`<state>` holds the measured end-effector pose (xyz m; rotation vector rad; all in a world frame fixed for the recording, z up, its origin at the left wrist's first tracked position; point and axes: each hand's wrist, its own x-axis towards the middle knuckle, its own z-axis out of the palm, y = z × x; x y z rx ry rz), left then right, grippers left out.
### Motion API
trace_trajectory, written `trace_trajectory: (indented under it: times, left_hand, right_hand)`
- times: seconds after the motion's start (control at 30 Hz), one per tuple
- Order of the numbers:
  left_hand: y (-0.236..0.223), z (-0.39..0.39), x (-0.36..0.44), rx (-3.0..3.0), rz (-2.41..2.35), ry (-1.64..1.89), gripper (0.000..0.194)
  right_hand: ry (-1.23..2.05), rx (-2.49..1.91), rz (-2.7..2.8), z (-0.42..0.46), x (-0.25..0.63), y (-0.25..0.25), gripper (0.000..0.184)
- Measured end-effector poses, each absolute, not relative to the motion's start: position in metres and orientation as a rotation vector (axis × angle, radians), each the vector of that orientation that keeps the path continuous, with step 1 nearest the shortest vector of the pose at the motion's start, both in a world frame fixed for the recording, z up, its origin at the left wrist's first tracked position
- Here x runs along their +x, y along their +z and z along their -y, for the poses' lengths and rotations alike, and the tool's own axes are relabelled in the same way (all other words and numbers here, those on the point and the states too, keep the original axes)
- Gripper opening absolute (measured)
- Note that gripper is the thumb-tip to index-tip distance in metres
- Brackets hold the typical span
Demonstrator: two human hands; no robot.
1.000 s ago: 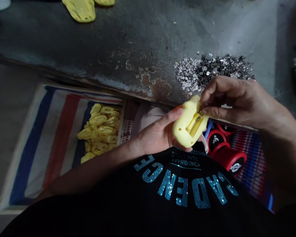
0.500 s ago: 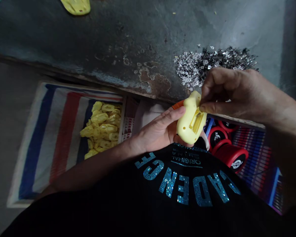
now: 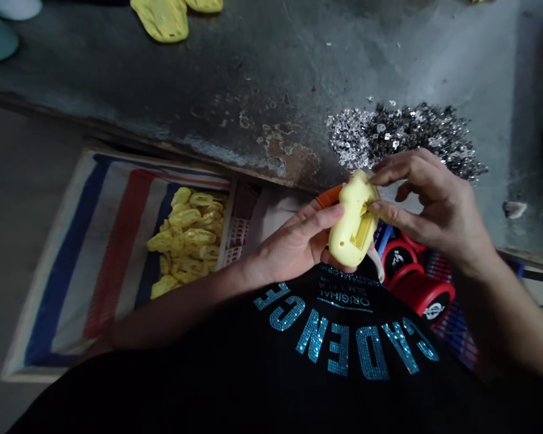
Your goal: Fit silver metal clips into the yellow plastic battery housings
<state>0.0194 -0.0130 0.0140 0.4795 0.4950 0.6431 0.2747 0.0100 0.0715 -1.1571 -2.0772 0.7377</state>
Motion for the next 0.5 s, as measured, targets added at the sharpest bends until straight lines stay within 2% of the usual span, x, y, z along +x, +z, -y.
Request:
trace_trajectory:
  times: [0.1, 0.23, 0.37, 0.5]
  left_hand:
    - [0.017, 0.017, 0.018, 0.547, -0.62, 0.72, 0.081]
    - [0.016, 0.023, 0.013, 0.662, -0.683, 0.781, 0.088]
    - [0.006, 0.028, 0.002, 0.807, -0.637, 0.85, 0.078]
    - [-0.002, 0.026, -0.009, 0.882, -0.67, 0.883, 0.059]
  right_hand:
    - [0.853, -1.188, 1.983, -0.01, 0.269, 0.06, 0.039]
    - [0.876, -1.17, 1.951, -0.008, 0.258, 0.049, 0.044]
    - [0.723, -1.094, 1.907, 0.002, 0.243, 0.038, 0.046]
    - [0.577, -1.045, 1.925, -0.003, 0.232, 0.025, 0.053]
